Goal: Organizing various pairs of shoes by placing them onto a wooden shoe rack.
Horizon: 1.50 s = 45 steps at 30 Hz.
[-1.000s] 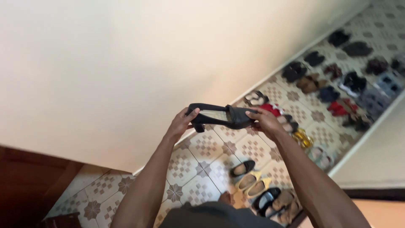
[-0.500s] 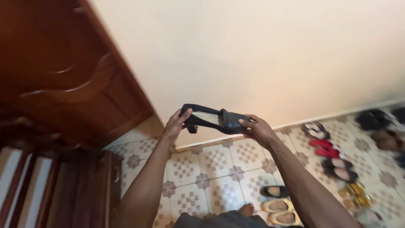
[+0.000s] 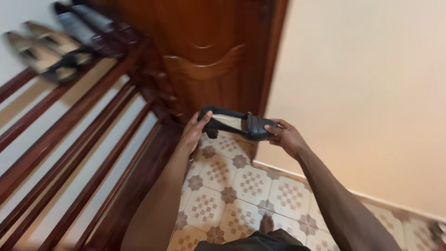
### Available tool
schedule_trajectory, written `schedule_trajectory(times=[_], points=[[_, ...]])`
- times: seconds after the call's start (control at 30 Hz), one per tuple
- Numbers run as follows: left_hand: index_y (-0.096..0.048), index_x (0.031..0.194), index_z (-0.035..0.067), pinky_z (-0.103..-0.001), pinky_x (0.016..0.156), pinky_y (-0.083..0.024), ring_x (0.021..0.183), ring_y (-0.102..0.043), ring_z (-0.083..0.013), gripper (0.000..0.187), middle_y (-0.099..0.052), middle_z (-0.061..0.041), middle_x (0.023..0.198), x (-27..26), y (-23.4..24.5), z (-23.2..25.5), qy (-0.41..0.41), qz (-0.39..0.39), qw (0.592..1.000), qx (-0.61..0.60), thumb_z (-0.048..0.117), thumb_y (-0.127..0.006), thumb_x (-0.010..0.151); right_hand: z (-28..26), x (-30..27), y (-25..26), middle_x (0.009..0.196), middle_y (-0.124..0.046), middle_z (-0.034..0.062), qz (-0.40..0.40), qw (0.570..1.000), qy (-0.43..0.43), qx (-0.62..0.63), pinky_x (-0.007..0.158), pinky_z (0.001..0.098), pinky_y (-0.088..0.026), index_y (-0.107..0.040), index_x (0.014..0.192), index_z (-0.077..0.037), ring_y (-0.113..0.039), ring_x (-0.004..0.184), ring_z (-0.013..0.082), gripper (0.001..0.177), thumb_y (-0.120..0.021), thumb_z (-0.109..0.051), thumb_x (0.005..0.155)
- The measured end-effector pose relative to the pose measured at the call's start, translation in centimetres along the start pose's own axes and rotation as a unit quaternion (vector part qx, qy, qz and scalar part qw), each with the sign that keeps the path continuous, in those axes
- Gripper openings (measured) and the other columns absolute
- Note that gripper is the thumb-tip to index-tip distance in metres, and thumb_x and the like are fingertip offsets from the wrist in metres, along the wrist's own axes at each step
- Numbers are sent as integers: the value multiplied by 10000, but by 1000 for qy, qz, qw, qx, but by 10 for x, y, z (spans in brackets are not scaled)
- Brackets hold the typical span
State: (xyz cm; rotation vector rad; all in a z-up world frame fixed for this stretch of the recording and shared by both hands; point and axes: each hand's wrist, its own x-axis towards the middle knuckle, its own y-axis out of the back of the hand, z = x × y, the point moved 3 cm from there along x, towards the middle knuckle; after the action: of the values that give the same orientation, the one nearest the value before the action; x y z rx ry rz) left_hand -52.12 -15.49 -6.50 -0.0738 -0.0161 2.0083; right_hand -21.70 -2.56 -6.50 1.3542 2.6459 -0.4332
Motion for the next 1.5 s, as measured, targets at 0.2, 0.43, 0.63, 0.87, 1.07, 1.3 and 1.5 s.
schedule_trajectory(times=[0.2, 0.43, 0.63, 0.87, 1.07, 1.3, 1.5], points=[[-380, 1547, 167, -527, 1152, -262, 1400, -373, -203, 892, -455, -27, 1511, -18, 89, 27, -7, 101, 995, -3, 666, -651, 859, -27, 68, -88, 1025, -685, 18, -97, 994, 46, -22, 722, 290, -503, -599, 1286, -85, -655, 841, 125, 405, -740, -162, 915], [-517, 1452, 118, -474, 1080, -378, 1332, -508, -218, 823, -596, -52, 1402, -24, 154, 80, -90, 175, 979, -46, 638, -663, 831, -72, 135, -178, 1112, -670, 14, -194, 979, 42, -52, 757, 296, -515, -585, 1293, -115, -664, 925, 130, 423, -733, -159, 899], [-525, 1422, 62, -393, 1056, -467, 1217, -607, -214, 811, -650, -87, 1293, -5, 196, 112, -120, 251, 960, -45, 632, -654, 859, -107, 181, -231, 1200, -672, 9, -333, 940, 66, -37, 795, 309, -537, -571, 1358, -77, -657, 1021, 108, 486, -733, -139, 905], [-634, 1239, -50, -283, 770, -544, 871, -650, -143, 745, -691, -76, 1010, -8, 251, 181, -252, 370, 894, -5, 598, -743, 888, -129, 202, -312, 1230, -686, 22, -443, 891, 77, -66, 842, 307, -585, -550, 1419, -64, -677, 1063, 124, 586, -749, -103, 870], [-605, 1125, 5, -253, 448, -467, 585, -601, -97, 706, -651, -56, 816, -46, 295, 241, -258, 424, 866, 61, 622, -759, 819, -135, 180, -402, 1214, -668, 60, -462, 841, 200, -200, 886, 295, -482, -556, 1468, -42, -608, 1047, 144, 770, -876, -144, 774], [-609, 1104, -3, -231, 436, -448, 554, -577, -83, 752, -642, -57, 794, -63, 393, 249, -246, 440, 857, 107, 700, -704, 854, -129, 125, -510, 1240, -669, 66, -383, 816, 314, -297, 999, 309, -469, -466, 1433, -53, -633, 1164, 168, 910, -908, -334, 689], [-681, 1256, -14, -288, 880, -542, 1007, -679, -174, 767, -733, -122, 1101, -44, 506, 243, -235, 469, 838, 150, 685, -626, 945, -100, 123, -604, 1214, -684, 176, -244, 819, 384, -350, 978, 426, -497, -609, 1271, -52, -657, 1157, 323, 755, -882, -449, 690]])
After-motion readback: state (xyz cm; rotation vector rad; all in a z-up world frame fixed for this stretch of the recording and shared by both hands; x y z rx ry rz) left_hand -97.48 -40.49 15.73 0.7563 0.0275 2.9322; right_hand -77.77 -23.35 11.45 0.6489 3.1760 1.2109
